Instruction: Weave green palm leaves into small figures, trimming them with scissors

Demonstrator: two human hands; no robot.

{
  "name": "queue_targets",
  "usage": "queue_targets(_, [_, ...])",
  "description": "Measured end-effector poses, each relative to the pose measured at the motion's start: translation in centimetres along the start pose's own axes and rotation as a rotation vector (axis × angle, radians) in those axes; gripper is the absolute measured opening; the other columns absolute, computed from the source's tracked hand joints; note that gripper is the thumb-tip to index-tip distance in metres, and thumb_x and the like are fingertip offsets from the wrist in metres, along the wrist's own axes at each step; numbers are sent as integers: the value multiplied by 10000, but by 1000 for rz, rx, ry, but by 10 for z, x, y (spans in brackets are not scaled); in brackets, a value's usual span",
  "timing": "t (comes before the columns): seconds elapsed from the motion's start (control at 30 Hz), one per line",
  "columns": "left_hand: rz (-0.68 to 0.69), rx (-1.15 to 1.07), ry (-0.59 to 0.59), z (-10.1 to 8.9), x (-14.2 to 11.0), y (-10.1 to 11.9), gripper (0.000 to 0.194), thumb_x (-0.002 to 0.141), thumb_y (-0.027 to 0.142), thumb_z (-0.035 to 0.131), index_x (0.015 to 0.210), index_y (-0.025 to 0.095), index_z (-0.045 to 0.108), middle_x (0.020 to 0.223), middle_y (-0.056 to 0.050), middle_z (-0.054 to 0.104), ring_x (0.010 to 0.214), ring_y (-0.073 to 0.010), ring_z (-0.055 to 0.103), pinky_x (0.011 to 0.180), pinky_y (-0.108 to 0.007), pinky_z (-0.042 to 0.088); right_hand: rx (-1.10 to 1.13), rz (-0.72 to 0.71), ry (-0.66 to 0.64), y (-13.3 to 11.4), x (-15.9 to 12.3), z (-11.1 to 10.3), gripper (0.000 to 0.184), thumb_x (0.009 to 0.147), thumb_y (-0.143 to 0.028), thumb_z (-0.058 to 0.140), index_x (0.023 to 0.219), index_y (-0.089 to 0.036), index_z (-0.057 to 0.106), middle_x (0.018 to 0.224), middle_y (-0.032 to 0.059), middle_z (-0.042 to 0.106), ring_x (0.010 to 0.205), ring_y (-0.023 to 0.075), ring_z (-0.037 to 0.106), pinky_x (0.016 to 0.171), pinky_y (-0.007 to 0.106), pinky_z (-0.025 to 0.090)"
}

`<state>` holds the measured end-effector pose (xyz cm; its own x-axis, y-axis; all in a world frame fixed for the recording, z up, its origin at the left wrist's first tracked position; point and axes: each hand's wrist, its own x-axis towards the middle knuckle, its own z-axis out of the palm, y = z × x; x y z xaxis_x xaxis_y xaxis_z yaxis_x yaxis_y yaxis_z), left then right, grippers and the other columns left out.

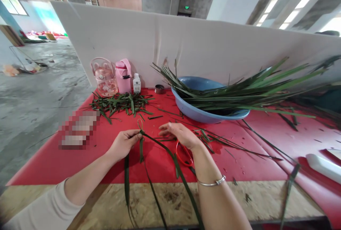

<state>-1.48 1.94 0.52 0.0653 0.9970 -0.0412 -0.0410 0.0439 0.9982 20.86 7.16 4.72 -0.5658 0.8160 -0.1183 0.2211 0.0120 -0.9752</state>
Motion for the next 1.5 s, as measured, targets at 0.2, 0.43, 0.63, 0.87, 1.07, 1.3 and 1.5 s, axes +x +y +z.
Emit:
queue_targets(0.2, [-25, -29, 72, -3, 1, 5, 339, 673, 441, 641, 767, 116, 654, 451, 48, 441, 400, -48, 306, 397, -195, 217, -102, 134, -311, -6, -6, 4, 275, 711, -391, 656, 732, -117, 643, 670, 52, 673, 612, 136, 600, 606, 246, 435])
queue_targets(0.43, [-49, -199, 122, 3, 1, 5, 448, 613, 434, 698, 936, 130, 635, 544, 43, 517, 384, -25, 283, 375, -184, 201, 535, -59, 48, -5, 2, 27, 330, 767, -399, 575, 1030, -202, 547, 433, -88, 426, 320, 53, 308, 338, 177, 251])
queue_targets(0.63, [-18, -118, -54, 14, -12, 12, 349, 672, 376, 666, 920, 131, 679, 592, 0, 601, 413, -44, 333, 442, -204, 301, 258, -118, 226, 2, 15, 76, 361, 808, -417, 503, 1105, -220, 556, 563, -41, 426, 468, 78, 349, 420, 200, 281])
queue_targets(0.87, [-12, -126, -84, 14, -11, 11, 362, 699, 375, 638, 975, 142, 673, 555, 6, 583, 419, -66, 373, 468, -220, 326, 346, -7, 292, 2, 14, 81, 282, 795, -357, 464, 568, -198, 511, 510, -8, 406, 451, 105, 309, 408, 247, 219])
queue_targets(1.07, [-6, -118, -53, 13, -11, 11, 335, 706, 346, 641, 987, 167, 673, 553, 22, 582, 405, -54, 347, 471, -219, 340, 794, 209, 228, 4, 19, 86, 168, 628, -283, 654, 677, -161, 548, 558, -31, 457, 440, 49, 346, 365, 162, 209])
queue_targets(1.3, [-24, -177, -73, 15, -14, 8, 334, 682, 360, 667, 949, 160, 679, 696, -30, 649, 429, -49, 372, 452, -216, 317, 956, 304, 18, 10, 18, 73, 169, 614, -190, 675, 691, -153, 529, 520, -40, 483, 400, 27, 353, 334, 122, 234])
queue_targets(1.5, [-74, -212, -75, 14, -14, 5, 360, 655, 383, 688, 934, 156, 672, 551, 25, 561, 394, -27, 298, 394, -198, 224, 917, 274, -68, 11, 16, 71, 229, 687, -299, 676, 704, -179, 482, 407, -100, 363, 326, 16, 205, 310, 113, 142])
